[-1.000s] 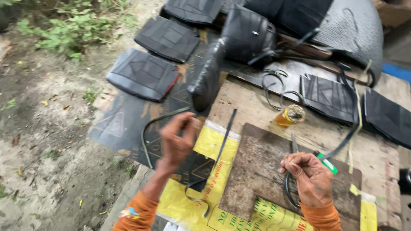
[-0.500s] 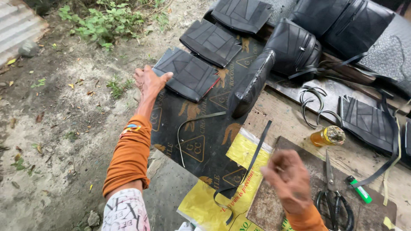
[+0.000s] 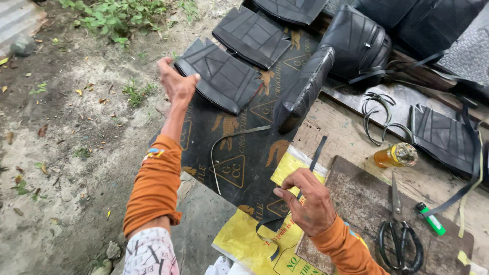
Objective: The person assembles black leather wallets by hand, pressing edges together, applying adhesive from a small jar, and inserting a zipper into a wallet shell. The person handles multiple wallet pieces and tools on a cluttered workbench.
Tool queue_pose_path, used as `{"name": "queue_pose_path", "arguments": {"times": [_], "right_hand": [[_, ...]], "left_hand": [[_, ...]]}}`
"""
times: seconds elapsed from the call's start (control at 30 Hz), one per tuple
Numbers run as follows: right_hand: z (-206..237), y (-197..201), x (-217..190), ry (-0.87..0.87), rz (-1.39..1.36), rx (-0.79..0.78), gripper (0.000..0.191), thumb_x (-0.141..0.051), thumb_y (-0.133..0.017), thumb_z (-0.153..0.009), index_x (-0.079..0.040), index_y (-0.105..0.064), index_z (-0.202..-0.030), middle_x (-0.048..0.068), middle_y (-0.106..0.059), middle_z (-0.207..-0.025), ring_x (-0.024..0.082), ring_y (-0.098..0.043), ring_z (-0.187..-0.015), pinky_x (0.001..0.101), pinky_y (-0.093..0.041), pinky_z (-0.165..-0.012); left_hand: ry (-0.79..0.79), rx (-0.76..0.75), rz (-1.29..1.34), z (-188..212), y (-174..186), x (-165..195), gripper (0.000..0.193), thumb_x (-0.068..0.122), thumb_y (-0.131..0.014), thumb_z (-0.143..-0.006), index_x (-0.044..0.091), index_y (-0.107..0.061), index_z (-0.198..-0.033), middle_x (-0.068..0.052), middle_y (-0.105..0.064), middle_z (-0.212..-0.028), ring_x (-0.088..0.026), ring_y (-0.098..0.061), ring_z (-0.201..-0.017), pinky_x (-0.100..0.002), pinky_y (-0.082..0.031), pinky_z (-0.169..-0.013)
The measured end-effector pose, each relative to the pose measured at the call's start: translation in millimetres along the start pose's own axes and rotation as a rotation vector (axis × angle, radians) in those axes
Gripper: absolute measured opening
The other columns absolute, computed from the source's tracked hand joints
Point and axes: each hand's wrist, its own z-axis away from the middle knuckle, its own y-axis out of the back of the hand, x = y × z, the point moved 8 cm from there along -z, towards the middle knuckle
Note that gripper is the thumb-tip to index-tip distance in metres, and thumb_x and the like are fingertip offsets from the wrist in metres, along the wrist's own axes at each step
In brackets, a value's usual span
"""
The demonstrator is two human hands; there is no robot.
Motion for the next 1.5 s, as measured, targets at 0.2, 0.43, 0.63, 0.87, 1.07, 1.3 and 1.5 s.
{"name": "queue_pose_path", "arguments": {"times": [0.2, 0.43, 0.63, 0.87, 1.07, 1.3, 1.5], "right_hand": [[33, 31, 20, 0.07, -0.032, 0.116, 0.01, -0.001, -0.076, -0.08, -0.002, -0.07, -0.088, 0.008, -0.073, -0.085, 0.019, -0.072, -0.078, 0.0281, -0.056, -0.072], [62, 53, 53, -0.171, -0.955, 0.136, 0.062, -0.033, -0.063, -0.096, -0.007, -0.042, -0.149, 0.011, -0.065, -0.136, 0.019, -0.063, -0.122, 0.0331, -0.049, -0.104], [104, 63, 64, -0.237, -0.817, 0.002, 0.076, -0.025, -0.08, -0.087, 0.005, -0.046, -0.148, 0.015, -0.062, -0.14, 0.025, -0.058, -0.128, 0.0403, -0.044, -0.11], [172, 41, 136, -0.524, -1.355, 0.26, 0.071, -0.018, -0.083, -0.081, 0.005, -0.051, -0.14, 0.016, -0.067, -0.129, 0.03, -0.065, -0.116, 0.0454, -0.052, -0.099], [195, 23, 181, -0.56, -1.519, 0.261, 0.065, -0.021, -0.079, -0.087, 0.004, -0.049, -0.139, 0.017, -0.067, -0.126, 0.029, -0.067, -0.11, 0.0458, -0.056, -0.093], [202, 13, 168, -0.649, -1.501, 0.038, 0.065, -0.021, -0.075, -0.093, 0.008, -0.046, -0.144, 0.019, -0.065, -0.123, 0.025, -0.068, -0.1, 0.0415, -0.059, -0.086], [183, 79, 118, -0.384, -1.411, -0.159, 0.088, -0.033, -0.073, -0.083, 0.002, -0.028, -0.151, 0.018, -0.062, -0.14, 0.03, -0.068, -0.113, 0.0381, -0.058, -0.089]], "left_hand": [[-0.113, -0.01, 0.775, 23, 50, 22, 0.029, -0.002, -0.085, -0.08, 0.002, -0.07, -0.105, -0.009, -0.072, -0.099, -0.019, -0.071, -0.085, -0.038, -0.063, -0.079], [0.029, -0.467, 1.072, 156, 98, 73, 0.014, 0.001, -0.071, -0.104, 0.0, -0.068, -0.117, -0.009, -0.073, -0.112, -0.017, -0.07, -0.1, -0.032, -0.059, -0.097], [0.381, -0.859, 1.074, 282, -20, 83, 0.023, 0.013, -0.066, -0.1, 0.0, -0.067, -0.119, -0.006, -0.072, -0.11, -0.013, -0.066, -0.096, -0.031, -0.055, -0.091], [0.836, -1.39, 1.306, 362, -80, 80, 0.047, 0.041, -0.048, -0.113, 0.0, -0.066, -0.123, -0.011, -0.071, -0.115, -0.022, -0.067, -0.104, -0.037, -0.056, -0.087], [0.75, -1.413, 1.209, 395, -86, 79, 0.046, 0.033, -0.052, -0.105, -0.002, -0.06, -0.134, -0.012, -0.067, -0.126, -0.021, -0.066, -0.109, -0.039, -0.056, -0.093], [-0.747, -0.853, 0.425, 352, -23, 162, 0.09, 0.005, -0.078, -0.058, 0.016, -0.051, -0.143, -0.02, -0.043, -0.15, -0.043, -0.053, -0.123, -0.051, -0.049, -0.102], [-1.295, -0.927, 0.169, 365, -4, 170, 0.072, 0.007, -0.08, -0.061, 0.015, -0.056, -0.129, -0.011, -0.061, -0.131, -0.038, -0.063, -0.115, -0.053, -0.047, -0.102]]}}
